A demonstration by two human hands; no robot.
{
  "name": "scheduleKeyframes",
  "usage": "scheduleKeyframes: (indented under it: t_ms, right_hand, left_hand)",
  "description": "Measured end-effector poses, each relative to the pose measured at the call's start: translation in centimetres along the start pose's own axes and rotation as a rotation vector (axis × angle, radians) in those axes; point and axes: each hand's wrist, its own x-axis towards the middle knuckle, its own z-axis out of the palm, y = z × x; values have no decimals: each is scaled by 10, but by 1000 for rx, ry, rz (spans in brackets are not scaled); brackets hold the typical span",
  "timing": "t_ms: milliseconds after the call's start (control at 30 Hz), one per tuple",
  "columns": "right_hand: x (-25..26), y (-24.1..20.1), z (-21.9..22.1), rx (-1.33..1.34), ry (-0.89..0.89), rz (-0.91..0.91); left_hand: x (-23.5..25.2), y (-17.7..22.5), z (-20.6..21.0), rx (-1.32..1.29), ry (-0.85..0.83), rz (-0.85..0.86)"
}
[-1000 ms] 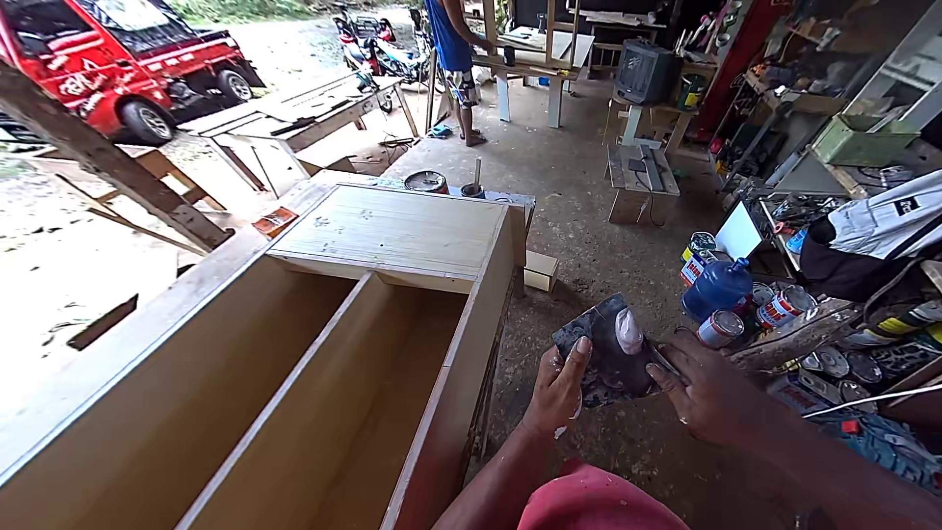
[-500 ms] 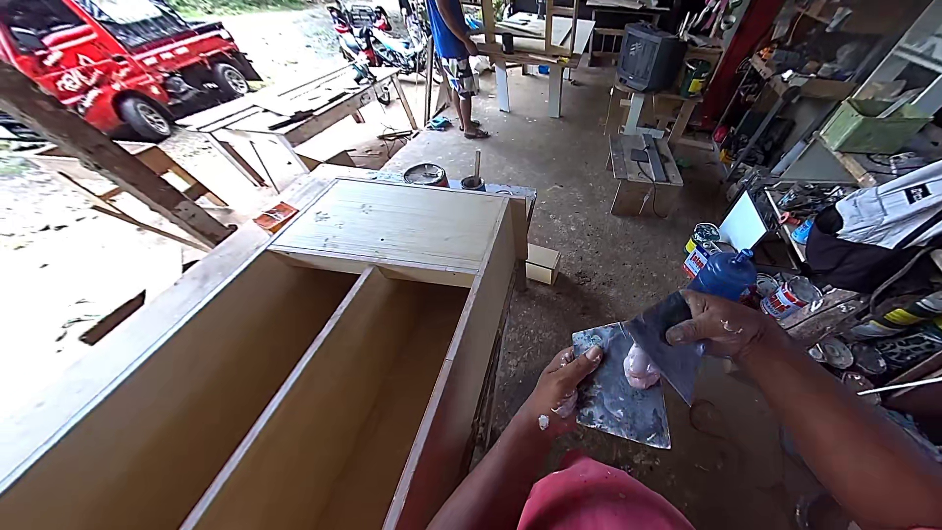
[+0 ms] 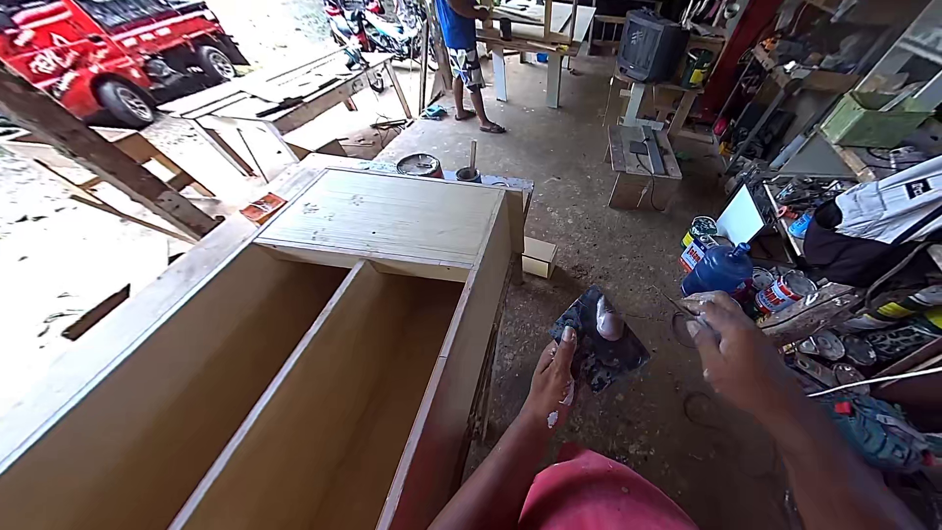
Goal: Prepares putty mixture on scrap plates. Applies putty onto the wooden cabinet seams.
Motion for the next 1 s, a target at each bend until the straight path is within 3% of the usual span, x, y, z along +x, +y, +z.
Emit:
scheduleKeyframes:
  t_ms: [133,267,467,700,867,1000]
  right_hand:
    - [-27,-43,32,-192,227,-199]
    - [-33,-44,51,-280,120,-237]
    - [-6,-51,55,-227,167,-166]
    - [-16,-59,63,-274,139,-278]
    - [-24,-59,65,-238,12,-363]
    - [-2,-57,41,-96,129,-255]
  left_hand:
    - [5,-16,8,112,18,136]
    - [7,-21,13,267,54,203]
    - [4,-18,16,322,94,195]
    - [6,-12,7,305,141,172]
    - [14,-8,-5,331,198,127]
    - [15,-8,-11,267,175,144]
